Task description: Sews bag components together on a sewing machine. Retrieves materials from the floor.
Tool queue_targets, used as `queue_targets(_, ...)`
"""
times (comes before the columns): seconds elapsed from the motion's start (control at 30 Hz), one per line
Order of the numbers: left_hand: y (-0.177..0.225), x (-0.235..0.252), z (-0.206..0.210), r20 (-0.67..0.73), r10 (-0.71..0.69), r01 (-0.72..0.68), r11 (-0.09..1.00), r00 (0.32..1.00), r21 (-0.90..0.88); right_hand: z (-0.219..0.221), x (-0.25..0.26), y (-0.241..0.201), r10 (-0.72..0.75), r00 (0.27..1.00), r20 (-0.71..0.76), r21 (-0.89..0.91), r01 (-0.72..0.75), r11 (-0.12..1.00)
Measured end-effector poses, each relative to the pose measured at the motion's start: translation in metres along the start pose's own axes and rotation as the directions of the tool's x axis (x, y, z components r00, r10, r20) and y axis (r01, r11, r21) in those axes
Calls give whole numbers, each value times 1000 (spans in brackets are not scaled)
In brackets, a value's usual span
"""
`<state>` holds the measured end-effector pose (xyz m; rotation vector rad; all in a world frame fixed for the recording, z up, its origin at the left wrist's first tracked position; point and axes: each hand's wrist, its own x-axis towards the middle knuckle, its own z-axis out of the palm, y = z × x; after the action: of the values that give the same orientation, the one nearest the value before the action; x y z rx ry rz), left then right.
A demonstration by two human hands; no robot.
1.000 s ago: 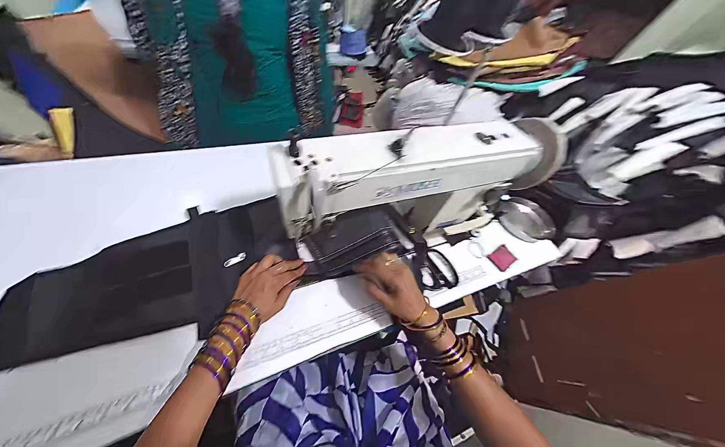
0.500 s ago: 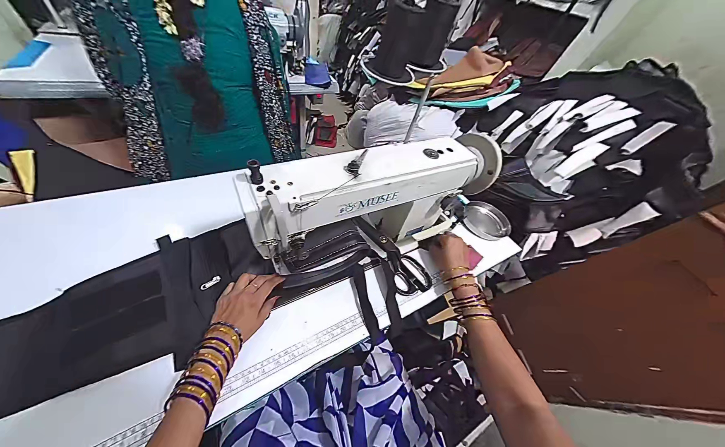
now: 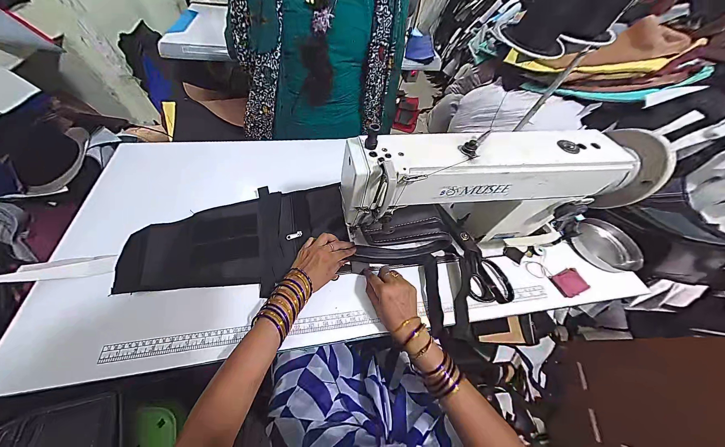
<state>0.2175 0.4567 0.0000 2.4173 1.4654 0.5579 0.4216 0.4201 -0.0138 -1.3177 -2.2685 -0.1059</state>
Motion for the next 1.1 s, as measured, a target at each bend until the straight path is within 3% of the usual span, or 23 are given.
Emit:
queue_targets(0.17,-4,0,-3,37,-9,11,997,999,-70,-8,23,-4,138,954,267,-27,-135,990)
queue_targets(0.33,-8,3,-7,101,-36,44,996,994,-78,-37,8,38,163,982,97,148,-176,973)
queue_targets(0.47,-12,7,-6,46,-35,39,996,998,-86,-91,15,124,441,897,30,-27,-440,898)
queue_targets(0.57,-15,10,-4,-7,-15,14,998,1000,-59,-114,21,178,523,852,-22,-143,-520,842)
queue_targets(0.67,-17,16,-4,-13,-37,37,999,999,-27,-116,21,195,511,859,-42,-212,-507,835)
queue_targets(0.97,-24,30,-5,-64,-70,73,996,995,45,-89,3,187,432,887,-163,-277,-461,843)
queue_targets(1.1,-29,30,-6,-51,1,0,1000,999,17,-78,-7,191,407,900,-156,-264,-435,861)
